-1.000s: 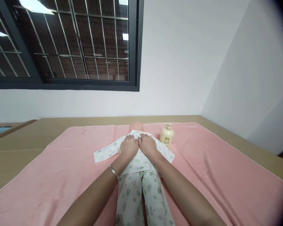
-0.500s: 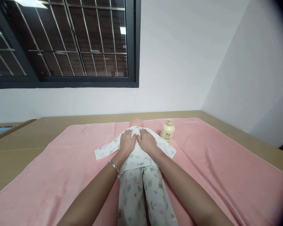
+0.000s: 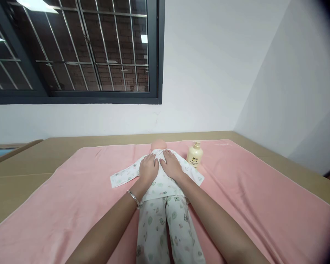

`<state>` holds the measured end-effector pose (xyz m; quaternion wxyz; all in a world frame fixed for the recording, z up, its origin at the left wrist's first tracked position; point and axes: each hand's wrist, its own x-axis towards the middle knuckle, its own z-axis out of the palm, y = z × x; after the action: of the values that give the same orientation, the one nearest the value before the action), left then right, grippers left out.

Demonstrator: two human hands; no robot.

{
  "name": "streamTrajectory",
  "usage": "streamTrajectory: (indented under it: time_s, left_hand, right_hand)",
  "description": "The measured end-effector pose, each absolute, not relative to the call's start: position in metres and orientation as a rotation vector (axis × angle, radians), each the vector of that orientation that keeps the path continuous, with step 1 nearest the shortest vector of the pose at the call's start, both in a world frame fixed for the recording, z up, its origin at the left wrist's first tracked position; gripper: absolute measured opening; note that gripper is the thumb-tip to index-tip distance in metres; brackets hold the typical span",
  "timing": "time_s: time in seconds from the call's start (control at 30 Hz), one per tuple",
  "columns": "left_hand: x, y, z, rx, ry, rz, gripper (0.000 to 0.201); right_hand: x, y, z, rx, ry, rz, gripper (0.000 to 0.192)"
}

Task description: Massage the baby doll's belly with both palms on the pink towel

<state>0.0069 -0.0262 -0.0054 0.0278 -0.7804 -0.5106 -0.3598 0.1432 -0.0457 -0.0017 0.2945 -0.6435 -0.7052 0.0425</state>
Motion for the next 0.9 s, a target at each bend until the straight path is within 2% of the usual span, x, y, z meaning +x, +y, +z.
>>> streamTrajectory:
  time_s: [0.17,0.37,0.6,0.77,0.9]
  left_hand:
    - [0.007,-0.037,0.002,-2.352,-1.579,-0.968,0.038]
    - [0.008,-0.042,0.007,-2.303,-1.657,-0.994,0.045]
    - [0.01,-0.031,0.003,-2.341,-1.731,-0.902,0.04]
    - [0.009,-0.036,0.006,-2.319,-1.562,-0.827,0.045]
    - [0.011,-0.044,0.008,-2.217,-1.534,-0.757,0.052]
  right_hand:
    - [0.143,-0.05,0.003,-1.708,-1.887,0.034,0.049]
    - [0.131,-0.063,0.015,-1.844,-1.863,-0.177,0.035]
    - [0.107,-0.08,0.018,-2.057,-1.849,-0.278,0.027]
    - [0.115,-0.074,0.017,-1.993,-1.905,-0.257,0.036]
    - [0.135,-0.057,0.011,-1.865,-1.946,-0.062,0.048]
